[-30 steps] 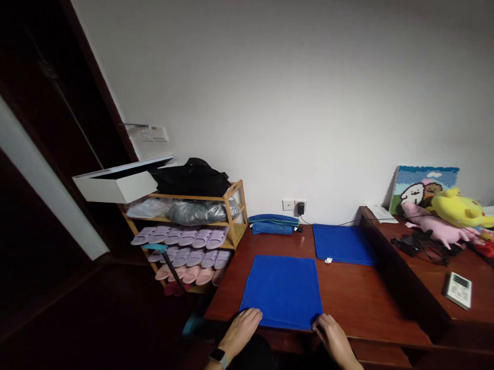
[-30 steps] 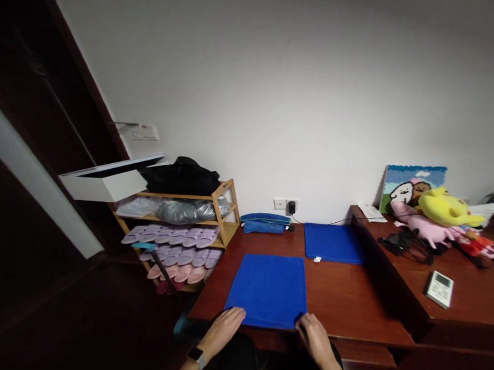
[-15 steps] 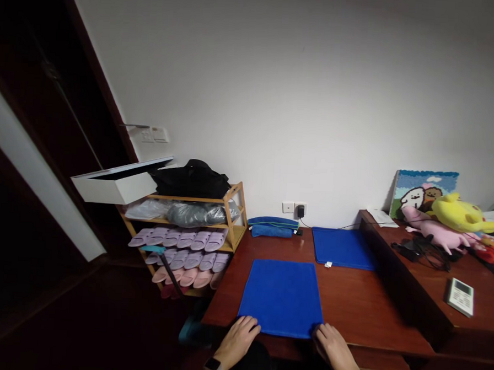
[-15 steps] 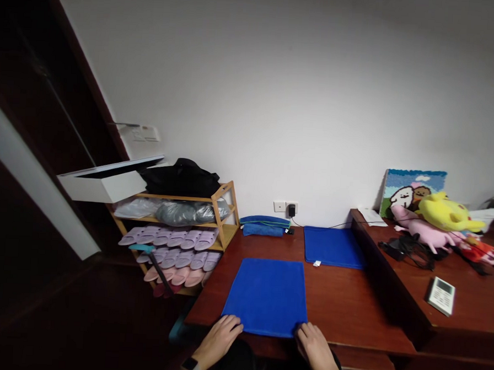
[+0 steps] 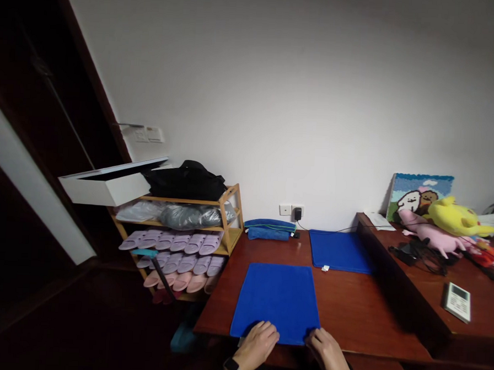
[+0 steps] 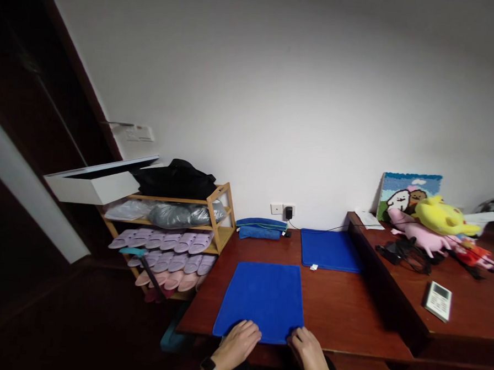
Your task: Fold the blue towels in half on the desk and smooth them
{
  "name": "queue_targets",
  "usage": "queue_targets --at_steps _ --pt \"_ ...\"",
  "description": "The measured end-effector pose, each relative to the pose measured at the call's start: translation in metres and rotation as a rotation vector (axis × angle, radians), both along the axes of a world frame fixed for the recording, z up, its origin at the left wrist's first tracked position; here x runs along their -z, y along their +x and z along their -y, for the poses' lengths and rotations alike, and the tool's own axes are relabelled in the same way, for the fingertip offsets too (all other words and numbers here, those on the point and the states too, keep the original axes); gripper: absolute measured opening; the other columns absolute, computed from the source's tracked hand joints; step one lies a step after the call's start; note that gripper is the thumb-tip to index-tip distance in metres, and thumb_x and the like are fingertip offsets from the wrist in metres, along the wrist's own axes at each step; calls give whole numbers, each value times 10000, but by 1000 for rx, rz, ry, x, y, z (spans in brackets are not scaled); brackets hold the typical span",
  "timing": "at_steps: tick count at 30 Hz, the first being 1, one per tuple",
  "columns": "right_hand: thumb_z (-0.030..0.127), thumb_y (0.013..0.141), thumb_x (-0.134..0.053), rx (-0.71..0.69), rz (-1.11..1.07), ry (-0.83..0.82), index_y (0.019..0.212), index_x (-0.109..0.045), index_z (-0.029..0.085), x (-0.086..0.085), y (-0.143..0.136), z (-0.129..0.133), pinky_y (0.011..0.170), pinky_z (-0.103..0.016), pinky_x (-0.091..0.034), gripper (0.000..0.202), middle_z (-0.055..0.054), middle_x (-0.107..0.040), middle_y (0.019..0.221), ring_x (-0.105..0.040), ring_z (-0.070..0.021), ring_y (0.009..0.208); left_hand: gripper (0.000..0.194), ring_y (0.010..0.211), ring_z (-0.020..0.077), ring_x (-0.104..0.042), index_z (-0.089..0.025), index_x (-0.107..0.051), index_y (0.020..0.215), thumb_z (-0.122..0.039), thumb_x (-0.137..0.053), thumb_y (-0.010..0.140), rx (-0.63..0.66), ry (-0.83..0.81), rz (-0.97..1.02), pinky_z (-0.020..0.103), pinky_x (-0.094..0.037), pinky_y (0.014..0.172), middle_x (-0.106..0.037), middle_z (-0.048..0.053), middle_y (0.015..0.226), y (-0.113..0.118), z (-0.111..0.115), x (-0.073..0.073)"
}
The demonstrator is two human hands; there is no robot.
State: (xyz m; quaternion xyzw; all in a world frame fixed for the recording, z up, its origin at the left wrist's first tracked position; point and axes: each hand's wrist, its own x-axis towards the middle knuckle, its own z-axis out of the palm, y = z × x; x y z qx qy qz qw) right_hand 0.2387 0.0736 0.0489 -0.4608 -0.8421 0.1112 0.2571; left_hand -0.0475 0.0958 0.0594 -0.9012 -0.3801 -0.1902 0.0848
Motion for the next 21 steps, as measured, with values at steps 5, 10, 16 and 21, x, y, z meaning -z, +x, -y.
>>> queue_targets --at_steps 5,10,16,21 --pt "346 1058 -403 -19 -13 17 1022 -643 290 0 2 1 811 -299 -490 249 -15 -676 998 -633 -173 895 136 829 178 -615 -229 -620 938 -159 -524 1005 37 86 4 324 -466 784 -658 7 875 -7 8 11" --pt "321 1041 -445 -2 38 106 1049 -655 296 6 2 1 801 -297 -497 211 -12 -685 981 -644 -173 877 150 849 181 -606 -237 -607 956 -106 -539 980 -15 -3 28 322 -462 815 -657 -2 894 -7 12 14" --pt "317 1042 -457 5 84 129 1070 -651 302 7 2 1 815 -294 -488 197 -8 -696 1015 -652 -172 896 190 940 184 -600 -263 -623 1008 -105 -523 975 -68 -238 107 315 -467 879 -661 -14 976 -2 7 -3" --pt "311 1038 -480 3 114 128 1059 -656 311 3 3 -3 787 -283 -476 177 10 -697 1006 -655 -164 885 193 906 185 -598 -250 -588 903 -89 -494 954 -49 -251 62 318 -471 879 -631 -12 918 -1 5 -7"
